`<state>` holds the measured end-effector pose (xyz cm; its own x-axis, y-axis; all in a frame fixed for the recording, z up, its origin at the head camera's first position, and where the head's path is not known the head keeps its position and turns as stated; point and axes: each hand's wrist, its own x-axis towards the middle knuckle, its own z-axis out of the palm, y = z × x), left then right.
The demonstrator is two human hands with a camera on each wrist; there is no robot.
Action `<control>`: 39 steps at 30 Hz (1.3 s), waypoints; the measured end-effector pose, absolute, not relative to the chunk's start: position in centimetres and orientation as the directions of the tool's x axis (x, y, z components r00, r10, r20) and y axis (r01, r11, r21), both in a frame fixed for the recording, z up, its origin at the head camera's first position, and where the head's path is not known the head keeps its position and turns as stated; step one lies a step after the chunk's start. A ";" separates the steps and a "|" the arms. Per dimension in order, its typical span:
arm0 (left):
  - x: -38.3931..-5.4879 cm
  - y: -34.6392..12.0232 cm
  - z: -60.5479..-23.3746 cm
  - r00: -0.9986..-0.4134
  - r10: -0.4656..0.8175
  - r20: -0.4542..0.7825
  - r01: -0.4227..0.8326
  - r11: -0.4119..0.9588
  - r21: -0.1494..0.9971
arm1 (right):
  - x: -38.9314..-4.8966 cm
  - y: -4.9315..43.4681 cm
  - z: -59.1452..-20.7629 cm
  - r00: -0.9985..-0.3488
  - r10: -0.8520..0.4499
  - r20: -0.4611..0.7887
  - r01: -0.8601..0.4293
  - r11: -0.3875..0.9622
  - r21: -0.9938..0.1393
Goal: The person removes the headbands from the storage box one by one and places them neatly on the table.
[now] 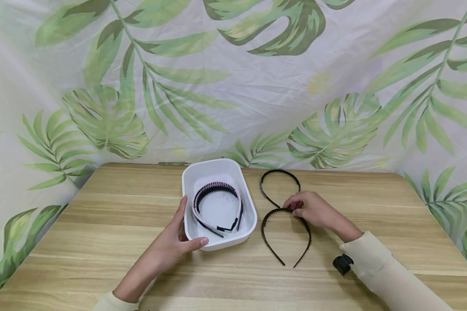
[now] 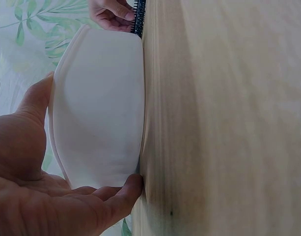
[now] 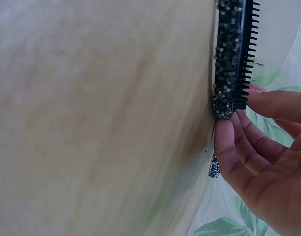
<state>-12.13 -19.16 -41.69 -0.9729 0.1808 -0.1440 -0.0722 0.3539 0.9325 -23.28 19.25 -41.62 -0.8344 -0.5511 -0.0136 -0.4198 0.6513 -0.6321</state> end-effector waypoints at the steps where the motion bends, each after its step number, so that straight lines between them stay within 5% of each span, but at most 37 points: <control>1: -12.1 -19.2 -41.7 -0.973 0.180 -0.143 -0.071 0.357 0.932 | -23.3 19.2 -41.6 -0.834 -0.552 -0.013 -0.421 0.651 -0.631; 39: -12.1 -19.1 -41.4 -0.973 0.174 -0.152 -0.076 0.380 0.922 | -23.2 19.1 -41.5 -0.837 -0.547 -0.019 -0.423 0.668 -0.612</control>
<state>-12.08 -19.07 -41.38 -0.9730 0.1735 -0.1522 -0.0765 0.3796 0.9220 -23.18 19.13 -41.55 -0.8370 -0.5469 -0.0186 -0.4230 0.6682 -0.6120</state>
